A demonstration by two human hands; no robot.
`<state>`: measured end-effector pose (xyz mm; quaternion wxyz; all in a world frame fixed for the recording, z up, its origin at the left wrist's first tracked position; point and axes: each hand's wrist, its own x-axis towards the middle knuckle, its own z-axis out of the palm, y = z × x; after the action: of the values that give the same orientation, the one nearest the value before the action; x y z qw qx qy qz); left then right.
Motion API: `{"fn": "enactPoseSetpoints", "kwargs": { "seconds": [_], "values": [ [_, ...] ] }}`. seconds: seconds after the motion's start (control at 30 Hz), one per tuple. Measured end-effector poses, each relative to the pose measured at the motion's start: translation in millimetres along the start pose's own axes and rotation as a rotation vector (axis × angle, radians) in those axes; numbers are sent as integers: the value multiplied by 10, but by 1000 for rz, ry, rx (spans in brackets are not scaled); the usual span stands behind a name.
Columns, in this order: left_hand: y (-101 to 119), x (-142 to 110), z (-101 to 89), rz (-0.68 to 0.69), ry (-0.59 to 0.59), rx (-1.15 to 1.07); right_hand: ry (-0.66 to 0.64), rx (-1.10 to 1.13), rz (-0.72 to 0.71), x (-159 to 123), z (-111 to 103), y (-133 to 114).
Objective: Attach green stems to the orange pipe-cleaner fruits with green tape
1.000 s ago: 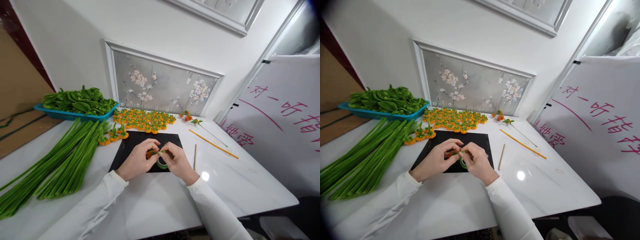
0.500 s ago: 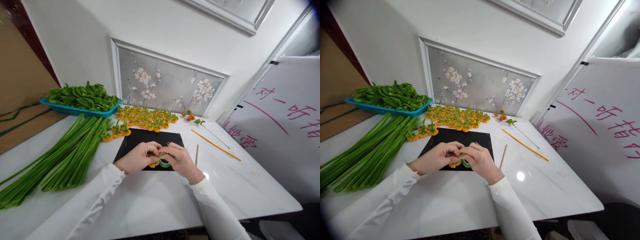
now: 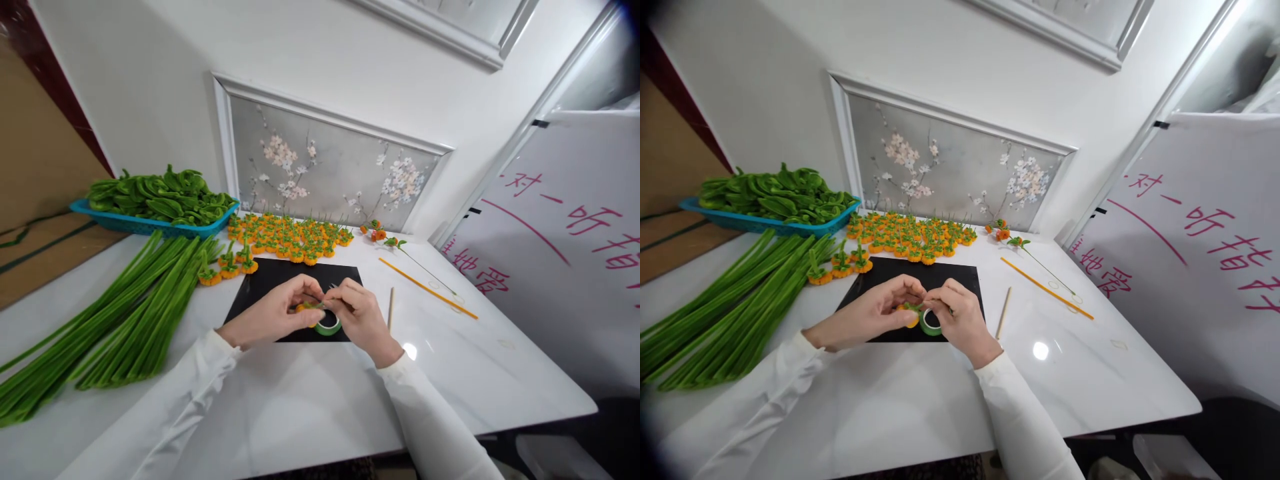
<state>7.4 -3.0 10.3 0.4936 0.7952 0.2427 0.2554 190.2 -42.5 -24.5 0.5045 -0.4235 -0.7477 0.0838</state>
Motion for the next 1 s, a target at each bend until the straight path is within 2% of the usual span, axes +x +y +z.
{"fn": "enactPoseSetpoints", "kwargs": {
  "seconds": [0.23, 0.4, 0.77, 0.9, 1.0],
  "values": [
    [-56, 4, 153, 133, 241, 372, 29, -44, 23, 1, 22, -32],
    [-106, 12, 164, 244, 343, 462, 5, -39, 12, -4, 48, -33],
    [-134, 22, 114, 182, 287, 321, -83, -13, -13, -1, 12, -9],
    [-109, 28, 90, 143, 213, 250, -98, 3, -25, -2, -21, -16],
    [-71, 22, 44, 99, 110, 165, -75, 32, -38, -9, -42, -20]
  ]
}}
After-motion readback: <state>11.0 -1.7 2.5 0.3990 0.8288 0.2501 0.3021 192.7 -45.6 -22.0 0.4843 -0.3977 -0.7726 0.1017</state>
